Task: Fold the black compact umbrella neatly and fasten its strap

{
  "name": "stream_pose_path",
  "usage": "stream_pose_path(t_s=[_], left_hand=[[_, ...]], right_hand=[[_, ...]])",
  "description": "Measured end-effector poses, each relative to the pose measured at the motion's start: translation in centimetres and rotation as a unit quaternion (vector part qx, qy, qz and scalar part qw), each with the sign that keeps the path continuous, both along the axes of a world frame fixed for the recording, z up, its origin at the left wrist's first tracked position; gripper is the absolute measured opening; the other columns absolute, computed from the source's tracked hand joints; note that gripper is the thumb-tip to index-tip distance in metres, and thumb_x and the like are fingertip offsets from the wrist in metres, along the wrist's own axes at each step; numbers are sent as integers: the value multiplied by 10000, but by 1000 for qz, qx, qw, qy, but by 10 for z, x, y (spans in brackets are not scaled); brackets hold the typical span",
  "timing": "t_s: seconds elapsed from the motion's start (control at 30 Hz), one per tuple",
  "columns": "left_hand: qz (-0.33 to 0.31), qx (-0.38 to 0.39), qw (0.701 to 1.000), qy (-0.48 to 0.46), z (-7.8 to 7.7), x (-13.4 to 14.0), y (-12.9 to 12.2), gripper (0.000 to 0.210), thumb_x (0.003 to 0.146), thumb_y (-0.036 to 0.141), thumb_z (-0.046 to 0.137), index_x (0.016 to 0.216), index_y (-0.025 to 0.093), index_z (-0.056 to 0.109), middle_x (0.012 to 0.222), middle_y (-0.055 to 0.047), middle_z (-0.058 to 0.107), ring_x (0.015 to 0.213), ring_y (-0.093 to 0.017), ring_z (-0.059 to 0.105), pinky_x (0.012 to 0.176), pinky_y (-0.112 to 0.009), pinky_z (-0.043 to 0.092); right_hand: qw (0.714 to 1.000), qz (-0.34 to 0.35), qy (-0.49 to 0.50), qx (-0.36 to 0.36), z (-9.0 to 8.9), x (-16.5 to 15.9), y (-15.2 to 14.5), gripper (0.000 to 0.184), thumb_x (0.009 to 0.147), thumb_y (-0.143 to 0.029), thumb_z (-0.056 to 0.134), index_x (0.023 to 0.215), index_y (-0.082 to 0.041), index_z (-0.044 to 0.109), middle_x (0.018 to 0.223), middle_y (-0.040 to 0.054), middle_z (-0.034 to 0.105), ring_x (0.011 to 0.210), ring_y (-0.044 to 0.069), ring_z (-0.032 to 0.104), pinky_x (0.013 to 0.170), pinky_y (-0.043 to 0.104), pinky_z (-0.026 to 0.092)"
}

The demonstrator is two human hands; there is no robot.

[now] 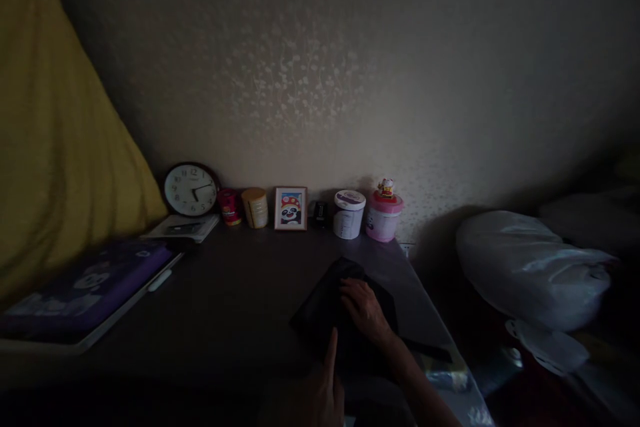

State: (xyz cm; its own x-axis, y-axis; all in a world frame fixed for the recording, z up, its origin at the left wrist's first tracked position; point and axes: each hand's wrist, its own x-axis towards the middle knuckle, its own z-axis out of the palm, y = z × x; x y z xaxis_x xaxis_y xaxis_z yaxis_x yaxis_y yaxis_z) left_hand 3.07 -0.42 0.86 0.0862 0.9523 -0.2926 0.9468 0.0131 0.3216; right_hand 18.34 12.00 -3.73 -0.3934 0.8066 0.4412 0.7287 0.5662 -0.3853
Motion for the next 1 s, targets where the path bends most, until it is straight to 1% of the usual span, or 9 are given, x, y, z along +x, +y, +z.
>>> stream_pose_path(t_s=[0.17,0.23,0.3,0.47,0.53,0.67,0.77,0.9,1.0], left_hand=[[13,-46,998,-46,8,1,3,660,804,183,388,1371,310,73,1100,-46,621,837,-168,616,725,-255,423],[14,-49,996,-71,9,0,4,667,802,177,391,1376,293,71,1138,-44,604,882,-156,608,737,-230,418],[9,-49,996,-79,8,-2,5,665,803,178,391,1377,284,73,1140,-48,602,879,-151,608,726,-219,415],[-3,-65,997,-52,2,-1,6,660,810,210,394,1373,298,62,1114,-68,608,802,-169,624,681,-250,418],[3,-73,996,-52,-1,-1,7,657,813,202,388,1370,315,58,1125,-55,602,802,-170,624,693,-263,419],[-5,-65,996,-58,-2,-1,7,656,819,188,386,1368,314,49,1113,-37,613,837,-175,619,711,-264,421],[-11,-53,997,-48,1,-2,5,653,820,209,395,1371,295,54,1130,-42,605,862,-182,612,721,-267,420],[0,-30,999,-18,2,-2,2,592,850,258,354,1369,313,73,1111,-45,614,833,-183,613,736,-290,422],[-17,-1,1000,-20,0,-3,0,558,865,240,311,1370,293,80,1160,-48,589,830,-162,609,737,-268,428]], right_hand=[[996,-68,-51,-19,0,2,47,256,869,-233,416,1044,-204,601,1146,65,590,1097,195,490,930,387,357],[990,-130,-55,-22,6,3,54,278,871,-228,403,1083,-187,578,1166,86,573,1087,200,495,926,385,354],[988,-151,-39,-10,13,2,49,282,877,-233,392,1086,-172,571,1155,100,573,1078,196,497,931,371,345],[995,55,-60,-54,19,-16,15,230,879,-260,417,871,-202,639,892,35,662,1032,157,525,958,330,306],[992,64,-84,-71,16,-22,14,218,869,-245,435,831,-214,648,895,21,668,1084,168,497,996,373,247],[994,-79,-63,-46,11,-19,37,224,843,-217,445,967,-200,631,1122,61,603,1125,202,467,985,398,272],[984,-171,23,-40,10,4,45,292,821,-232,443,1057,-145,591,1129,103,592,1060,201,514,936,356,352],[938,-298,137,-113,2,50,20,348,808,-319,402,1035,-138,593,1032,108,633,936,207,588,806,329,445],[906,-362,150,-157,-9,76,-7,366,771,-352,419,999,-141,614,998,104,650,920,229,600,786,329,443]])
